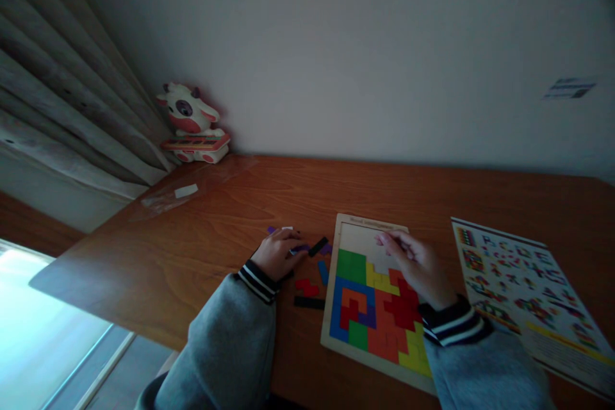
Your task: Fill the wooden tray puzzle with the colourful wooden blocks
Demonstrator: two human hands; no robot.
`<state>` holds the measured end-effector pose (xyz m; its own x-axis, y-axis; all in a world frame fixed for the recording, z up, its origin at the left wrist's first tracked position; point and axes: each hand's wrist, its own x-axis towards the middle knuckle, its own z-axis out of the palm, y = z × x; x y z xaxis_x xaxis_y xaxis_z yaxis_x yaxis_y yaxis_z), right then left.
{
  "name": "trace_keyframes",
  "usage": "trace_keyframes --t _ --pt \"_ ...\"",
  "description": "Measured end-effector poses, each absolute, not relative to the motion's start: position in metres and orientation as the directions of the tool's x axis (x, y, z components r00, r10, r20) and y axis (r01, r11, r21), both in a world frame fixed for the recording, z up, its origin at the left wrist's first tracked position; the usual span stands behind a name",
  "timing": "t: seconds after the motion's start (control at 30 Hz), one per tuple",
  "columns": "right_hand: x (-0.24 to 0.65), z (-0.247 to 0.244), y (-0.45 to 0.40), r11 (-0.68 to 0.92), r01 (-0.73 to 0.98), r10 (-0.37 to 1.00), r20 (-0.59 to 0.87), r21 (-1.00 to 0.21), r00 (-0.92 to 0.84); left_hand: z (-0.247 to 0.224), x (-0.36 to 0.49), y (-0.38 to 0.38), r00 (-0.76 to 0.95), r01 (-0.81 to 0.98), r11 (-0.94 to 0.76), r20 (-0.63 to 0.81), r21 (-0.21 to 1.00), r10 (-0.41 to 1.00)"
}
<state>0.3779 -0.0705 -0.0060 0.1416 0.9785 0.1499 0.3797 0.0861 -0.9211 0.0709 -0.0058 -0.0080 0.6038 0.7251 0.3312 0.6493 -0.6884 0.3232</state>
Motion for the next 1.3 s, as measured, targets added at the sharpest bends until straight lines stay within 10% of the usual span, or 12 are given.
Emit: trace_keyframes --t 0.6,0.8,1.0,1.13,1.3 --pt "0.378 -0.007 -0.070 0.102 0.410 0.979 0.164 -0.906 0.120 -0.007 0.073 -0.008 0.637 0.586 -0.754 0.406 0.298 0.656" --pt "0.377 -0.006 -0.071 0.092 0.399 0.979 0.156 -0.912 0.129 0.002 0.081 -0.013 0.556 0.497 -0.736 0.482 0.459 0.677" --pt "0.362 0.005 -0.078 0.128 0.305 0.991 0.137 -0.944 0.008 0.009 0.116 -0.034 0.349 0.078 -0.207 0.168 0.975 0.922" --pt "0.348 0.009 -0.083 0.176 0.341 0.980 0.133 -0.924 -0.146 0.002 0.138 -0.049 0.389 -0.237 0.246 -0.140 0.940 0.910" --pt "0.340 0.004 -0.086 0.175 0.371 0.981 0.127 -0.912 -0.149 0.000 0.147 -0.060 0.458 -0.287 0.403 -0.244 0.869 0.855"
